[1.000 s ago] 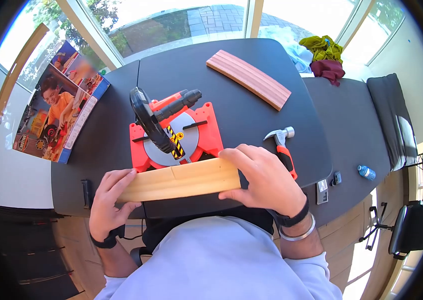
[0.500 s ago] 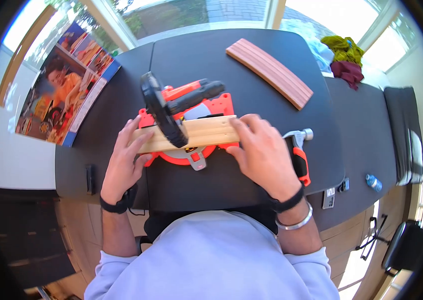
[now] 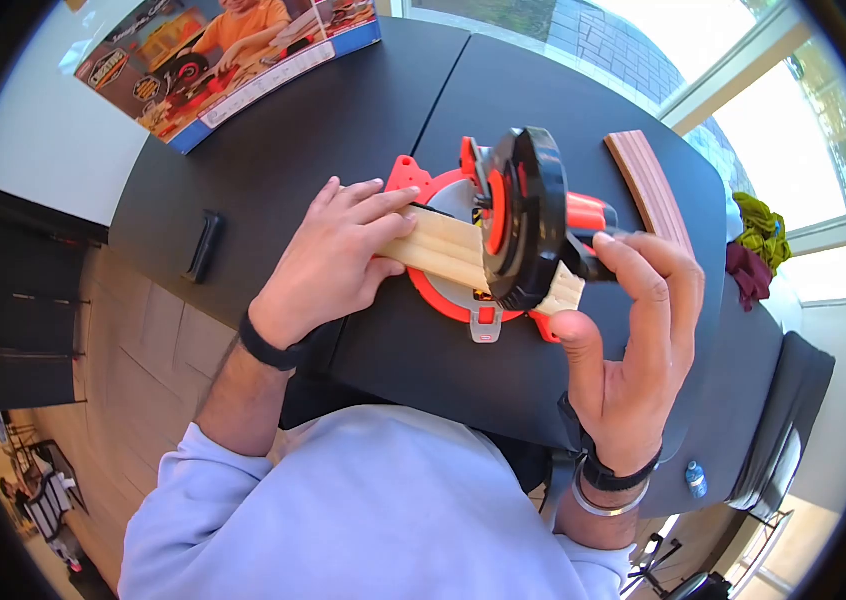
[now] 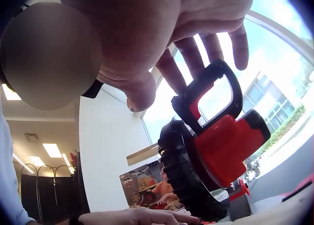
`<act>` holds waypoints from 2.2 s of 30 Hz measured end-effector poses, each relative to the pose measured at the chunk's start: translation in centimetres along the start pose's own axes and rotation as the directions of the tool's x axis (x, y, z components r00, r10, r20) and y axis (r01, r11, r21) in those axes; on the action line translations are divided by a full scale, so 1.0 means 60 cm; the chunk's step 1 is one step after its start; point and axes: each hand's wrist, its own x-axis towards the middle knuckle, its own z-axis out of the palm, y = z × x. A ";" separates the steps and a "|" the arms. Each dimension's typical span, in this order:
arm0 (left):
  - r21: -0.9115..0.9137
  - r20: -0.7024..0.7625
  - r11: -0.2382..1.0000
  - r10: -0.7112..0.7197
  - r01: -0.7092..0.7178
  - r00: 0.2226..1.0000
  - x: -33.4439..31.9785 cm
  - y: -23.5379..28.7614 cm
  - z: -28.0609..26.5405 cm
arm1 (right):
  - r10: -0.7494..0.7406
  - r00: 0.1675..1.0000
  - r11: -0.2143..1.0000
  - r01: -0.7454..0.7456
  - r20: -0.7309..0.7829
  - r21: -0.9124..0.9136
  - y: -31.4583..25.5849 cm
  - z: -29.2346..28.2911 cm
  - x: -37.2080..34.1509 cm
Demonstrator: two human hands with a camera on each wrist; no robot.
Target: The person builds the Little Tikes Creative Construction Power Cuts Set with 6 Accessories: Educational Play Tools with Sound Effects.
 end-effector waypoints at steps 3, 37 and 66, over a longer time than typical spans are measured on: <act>-0.001 -0.016 1.000 0.000 0.000 1.000 -0.002 0.003 0.012 | 0.048 0.993 0.999 -0.049 0.109 -0.001 -0.013 0.010 0.000; -0.014 -0.185 1.000 -0.012 0.010 0.983 -0.012 0.011 0.049 | 0.164 0.982 0.987 -0.163 0.096 -0.011 0.009 0.052 -0.084; -0.001 -0.070 1.000 -0.003 0.003 0.998 -0.008 0.004 0.032 | 0.071 0.980 0.994 -0.053 0.187 -0.097 0.010 0.051 -0.083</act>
